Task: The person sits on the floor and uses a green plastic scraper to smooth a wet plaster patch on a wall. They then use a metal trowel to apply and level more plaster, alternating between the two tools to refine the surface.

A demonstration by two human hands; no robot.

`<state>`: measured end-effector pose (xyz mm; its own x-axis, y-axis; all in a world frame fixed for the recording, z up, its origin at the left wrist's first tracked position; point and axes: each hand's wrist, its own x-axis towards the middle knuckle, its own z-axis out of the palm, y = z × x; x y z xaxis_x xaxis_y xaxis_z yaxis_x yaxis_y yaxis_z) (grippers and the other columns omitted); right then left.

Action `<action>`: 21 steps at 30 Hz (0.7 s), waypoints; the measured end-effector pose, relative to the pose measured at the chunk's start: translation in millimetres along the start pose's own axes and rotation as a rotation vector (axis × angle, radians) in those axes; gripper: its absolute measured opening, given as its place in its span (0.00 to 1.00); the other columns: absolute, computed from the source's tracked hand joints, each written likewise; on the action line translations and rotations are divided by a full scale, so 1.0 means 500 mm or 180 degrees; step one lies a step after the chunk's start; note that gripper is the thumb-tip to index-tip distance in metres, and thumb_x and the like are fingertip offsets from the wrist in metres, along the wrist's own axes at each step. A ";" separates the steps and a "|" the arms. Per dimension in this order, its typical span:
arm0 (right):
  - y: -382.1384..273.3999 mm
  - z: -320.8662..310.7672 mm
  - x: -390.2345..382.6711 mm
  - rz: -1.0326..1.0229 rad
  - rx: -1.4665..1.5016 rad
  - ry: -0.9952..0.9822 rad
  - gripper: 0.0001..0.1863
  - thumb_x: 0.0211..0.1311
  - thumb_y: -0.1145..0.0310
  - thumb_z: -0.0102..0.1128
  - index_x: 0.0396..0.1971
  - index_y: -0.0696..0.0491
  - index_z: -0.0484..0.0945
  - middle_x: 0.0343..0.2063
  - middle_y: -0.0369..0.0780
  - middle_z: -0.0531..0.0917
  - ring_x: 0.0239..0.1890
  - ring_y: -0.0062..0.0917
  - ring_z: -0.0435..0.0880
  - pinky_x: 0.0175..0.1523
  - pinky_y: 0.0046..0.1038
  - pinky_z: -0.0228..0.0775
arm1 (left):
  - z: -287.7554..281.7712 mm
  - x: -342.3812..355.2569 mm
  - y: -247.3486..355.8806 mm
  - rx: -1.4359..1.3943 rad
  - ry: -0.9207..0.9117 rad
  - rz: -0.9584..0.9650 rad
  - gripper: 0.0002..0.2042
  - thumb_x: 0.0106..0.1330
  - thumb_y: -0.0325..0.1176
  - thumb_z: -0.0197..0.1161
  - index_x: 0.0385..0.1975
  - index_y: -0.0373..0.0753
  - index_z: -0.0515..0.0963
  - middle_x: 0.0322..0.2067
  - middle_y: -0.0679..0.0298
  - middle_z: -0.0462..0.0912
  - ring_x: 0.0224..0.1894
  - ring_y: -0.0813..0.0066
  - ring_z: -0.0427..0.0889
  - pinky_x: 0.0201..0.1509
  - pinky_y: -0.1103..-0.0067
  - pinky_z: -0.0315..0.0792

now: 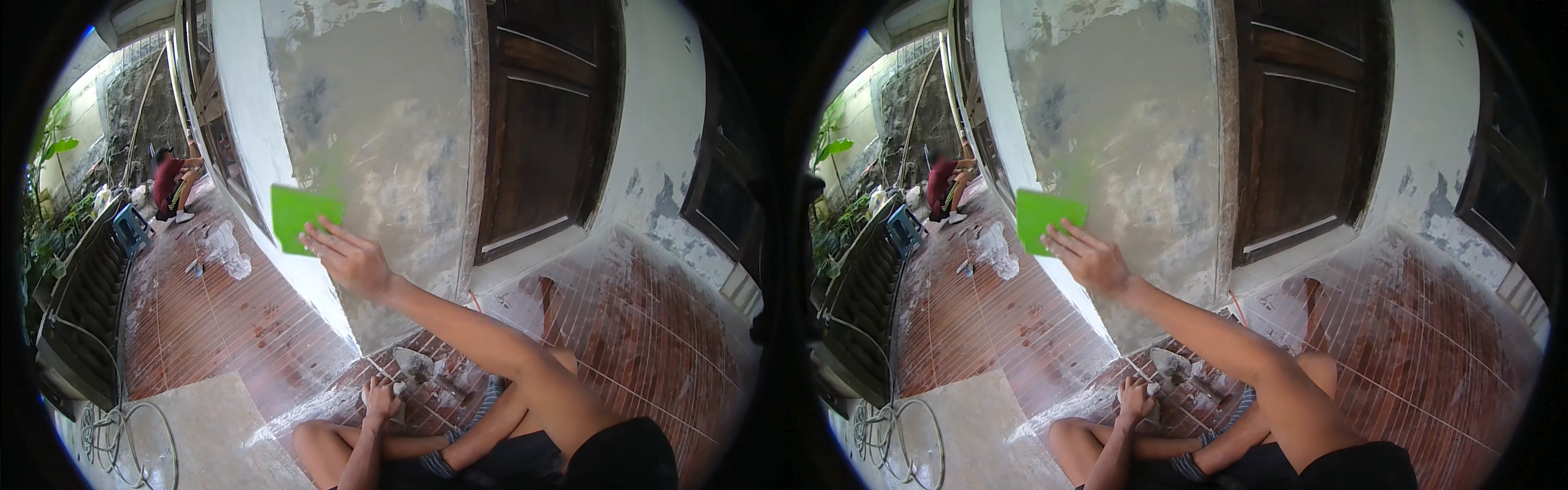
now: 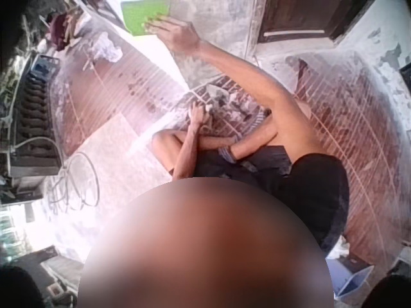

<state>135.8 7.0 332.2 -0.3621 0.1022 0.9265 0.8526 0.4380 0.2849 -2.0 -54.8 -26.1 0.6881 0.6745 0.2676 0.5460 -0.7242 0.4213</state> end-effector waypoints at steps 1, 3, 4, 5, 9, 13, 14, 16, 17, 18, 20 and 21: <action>-0.007 -0.005 -0.001 0.0242 0.0239 -0.0093 0.26 0.54 0.75 0.63 0.56 0.47 0.79 0.51 0.41 0.83 0.49 0.32 0.85 0.41 0.30 0.82 | 0.000 -0.001 -0.001 -0.0014 -0.0039 -0.0030 0.15 0.49 0.41 0.62 0.35 0.42 0.85 0.43 0.64 0.83 0.53 0.58 0.73 0.63 0.60 0.58; 0.004 -0.045 0.016 0.0451 0.0676 -0.0144 0.26 0.55 0.76 0.63 0.56 0.48 0.79 0.48 0.44 0.85 0.41 0.30 0.88 0.43 0.29 0.81 | 0.002 0.002 0.001 0.0031 -0.0078 -0.0058 0.16 0.49 0.41 0.62 0.35 0.43 0.85 0.44 0.64 0.83 0.54 0.59 0.73 0.63 0.60 0.58; 0.015 -0.086 0.022 0.1105 0.0768 -0.0277 0.25 0.56 0.76 0.63 0.56 0.49 0.79 0.44 0.44 0.85 0.36 0.26 0.87 0.40 0.26 0.79 | 0.002 0.003 0.002 0.0105 -0.0082 -0.0071 0.16 0.49 0.41 0.62 0.35 0.43 0.85 0.44 0.64 0.83 0.54 0.59 0.73 0.63 0.60 0.58; 0.028 -0.128 0.033 0.1565 0.0927 -0.0240 0.24 0.57 0.77 0.63 0.56 0.50 0.79 0.41 0.45 0.86 0.31 0.22 0.86 0.38 0.23 0.77 | 0.002 0.005 0.004 0.0217 -0.0154 -0.0092 0.16 0.48 0.41 0.62 0.35 0.43 0.85 0.44 0.64 0.83 0.54 0.59 0.73 0.63 0.60 0.58; 0.078 -0.248 0.091 0.2597 0.1653 0.1288 0.12 0.67 0.73 0.61 0.48 0.59 0.80 0.38 0.33 0.84 0.39 0.12 0.78 0.45 0.18 0.71 | 0.000 0.005 0.008 0.0196 0.0006 0.0012 0.13 0.50 0.41 0.62 0.31 0.43 0.85 0.40 0.66 0.83 0.52 0.61 0.73 0.59 0.62 0.61; 0.122 -0.315 0.101 0.2808 0.1220 0.1112 0.12 0.67 0.72 0.61 0.47 0.61 0.79 0.38 0.33 0.83 0.41 0.12 0.77 0.48 0.19 0.69 | 0.002 0.001 0.007 0.0162 0.0114 0.0029 0.13 0.51 0.42 0.62 0.32 0.43 0.85 0.40 0.66 0.83 0.52 0.61 0.73 0.61 0.62 0.60; 0.145 -0.319 0.110 0.2363 0.0657 0.1239 0.10 0.67 0.73 0.59 0.45 0.60 0.79 0.33 0.40 0.86 0.35 0.21 0.82 0.43 0.24 0.72 | 0.004 0.001 0.007 0.0178 0.0105 0.0023 0.14 0.51 0.42 0.62 0.33 0.43 0.85 0.40 0.66 0.83 0.52 0.61 0.73 0.61 0.62 0.60; 0.217 -0.339 0.145 0.1959 0.0083 0.1341 0.11 0.67 0.73 0.57 0.47 0.59 0.79 0.33 0.45 0.85 0.34 0.30 0.84 0.42 0.26 0.72 | 0.006 0.002 0.003 0.0214 0.0060 -0.0003 0.14 0.51 0.42 0.62 0.33 0.43 0.85 0.40 0.66 0.84 0.52 0.60 0.73 0.61 0.62 0.60; 0.257 -0.346 0.169 0.1775 -0.0204 0.1384 0.12 0.67 0.73 0.56 0.48 0.58 0.79 0.33 0.48 0.85 0.34 0.35 0.85 0.42 0.28 0.72 | 0.007 0.004 0.002 0.0229 0.0022 -0.0021 0.14 0.51 0.42 0.62 0.33 0.43 0.85 0.40 0.66 0.84 0.52 0.60 0.73 0.61 0.61 0.60; 0.297 -0.348 0.196 0.1717 -0.0399 0.1489 0.13 0.68 0.72 0.55 0.49 0.57 0.78 0.33 0.50 0.84 0.33 0.35 0.85 0.42 0.29 0.73 | 0.009 0.005 0.000 0.0235 -0.0053 -0.0039 0.14 0.51 0.42 0.62 0.33 0.43 0.85 0.40 0.66 0.84 0.52 0.60 0.73 0.61 0.61 0.60; 0.372 -0.342 0.255 0.1483 -0.0759 0.1591 0.14 0.67 0.72 0.54 0.52 0.55 0.77 0.33 0.52 0.83 0.34 0.39 0.84 0.42 0.32 0.73 | 0.011 0.006 -0.004 0.0184 -0.0087 -0.0014 0.15 0.50 0.42 0.62 0.34 0.43 0.85 0.41 0.65 0.83 0.53 0.59 0.72 0.62 0.60 0.59; 0.400 -0.328 0.283 0.1316 -0.0922 0.1589 0.16 0.67 0.73 0.53 0.53 0.54 0.77 0.33 0.52 0.83 0.34 0.43 0.84 0.42 0.35 0.74 | 0.012 0.005 -0.006 0.0178 -0.0150 0.0004 0.16 0.49 0.42 0.62 0.35 0.43 0.85 0.42 0.65 0.82 0.54 0.58 0.72 0.62 0.59 0.58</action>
<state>316.9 -37.3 560.6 0.1695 -0.2431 0.9551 0.9739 0.1895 -0.1246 0.9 -51.8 -32.0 0.7097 0.6671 0.2265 0.5701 -0.7327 0.3717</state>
